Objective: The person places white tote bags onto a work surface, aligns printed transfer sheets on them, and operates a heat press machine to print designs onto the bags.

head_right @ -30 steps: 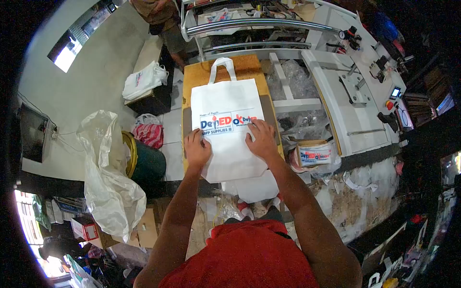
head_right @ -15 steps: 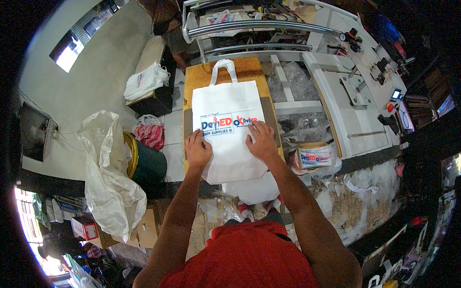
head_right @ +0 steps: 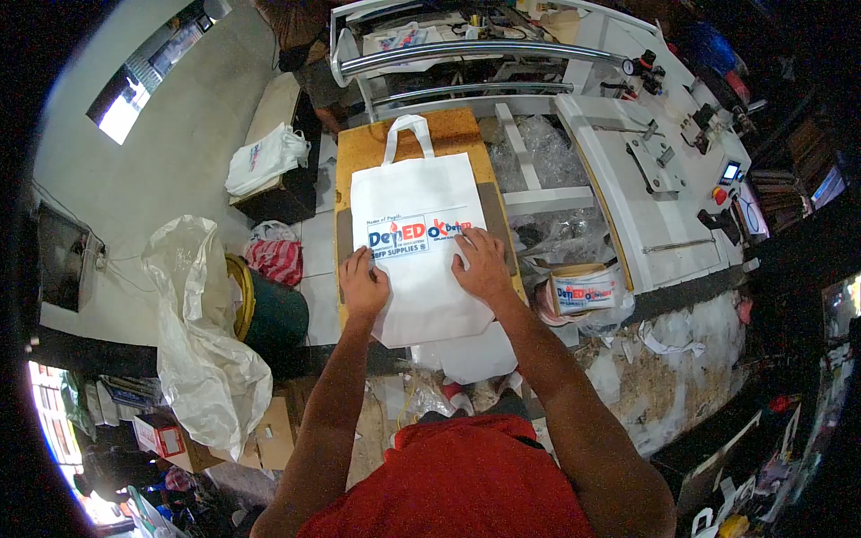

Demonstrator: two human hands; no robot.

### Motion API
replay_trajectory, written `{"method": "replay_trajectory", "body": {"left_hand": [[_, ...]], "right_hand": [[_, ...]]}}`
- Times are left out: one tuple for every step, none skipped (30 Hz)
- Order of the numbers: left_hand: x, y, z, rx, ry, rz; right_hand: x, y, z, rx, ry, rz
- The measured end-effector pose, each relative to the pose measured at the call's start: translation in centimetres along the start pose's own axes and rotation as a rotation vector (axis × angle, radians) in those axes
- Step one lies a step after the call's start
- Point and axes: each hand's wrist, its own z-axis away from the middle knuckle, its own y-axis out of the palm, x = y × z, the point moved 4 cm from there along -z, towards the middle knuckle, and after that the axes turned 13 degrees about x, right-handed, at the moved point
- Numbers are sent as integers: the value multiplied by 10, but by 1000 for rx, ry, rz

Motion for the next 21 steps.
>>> {"method": "replay_trajectory", "body": {"left_hand": [[0, 0, 0, -5, 0, 4], [0, 0, 0, -6, -1, 4], [0, 0, 0, -1, -4, 4], [0, 0, 0, 4, -6, 4], [2, 2, 0, 4, -6, 4], [4, 3, 1, 11, -11, 2], [6, 5, 1, 17, -16, -1], [5, 5, 1, 17, -16, -1], [3, 3, 1, 3, -5, 0], [2, 2, 0, -11, 5, 1], [3, 2, 1, -11, 5, 0], [3, 3, 0, -13, 11, 4], [3, 3, 0, -15, 17, 7], [3, 2, 1, -16, 17, 6], [3, 1, 1, -19, 10, 39], [3, 0, 1, -22, 2, 71], [6, 2, 1, -24, 3, 71], [11, 1, 1, -61, -15, 129], [16, 0, 1, -99, -31, 187], [24, 1, 0, -102, -28, 188], [37, 3, 1, -91, -104, 428]], "right_hand": [[0, 0, 0, -1, -2, -1], [0, 0, 0, -1, -3, -1], [0, 0, 0, -4, -6, -2], [0, -1, 0, -7, -9, -2], [0, 0, 0, -7, -9, -2], [1, -1, 1, -18, -18, 4], [1, -1, 1, -30, -27, 10], [2, -2, 1, -30, -28, 10], [2, -2, 0, -10, -16, -1], [2, -2, 0, 9, -4, -12], [2, -2, 0, 9, -4, -12], [2, -2, 0, 11, -1, -9], [2, -3, 0, 13, 1, -6], [1, -2, 0, 12, 1, -6], [1, -2, 0, 7, 2, -16], [0, -2, 0, 0, 4, -25], [-1, -2, 0, -1, 2, -25], [-4, -4, -1, -44, 24, -75], [-8, -7, -1, -88, 46, -125], [-12, -14, -2, -92, 44, -123], [-17, -30, -1, -154, 42, -121]]}}
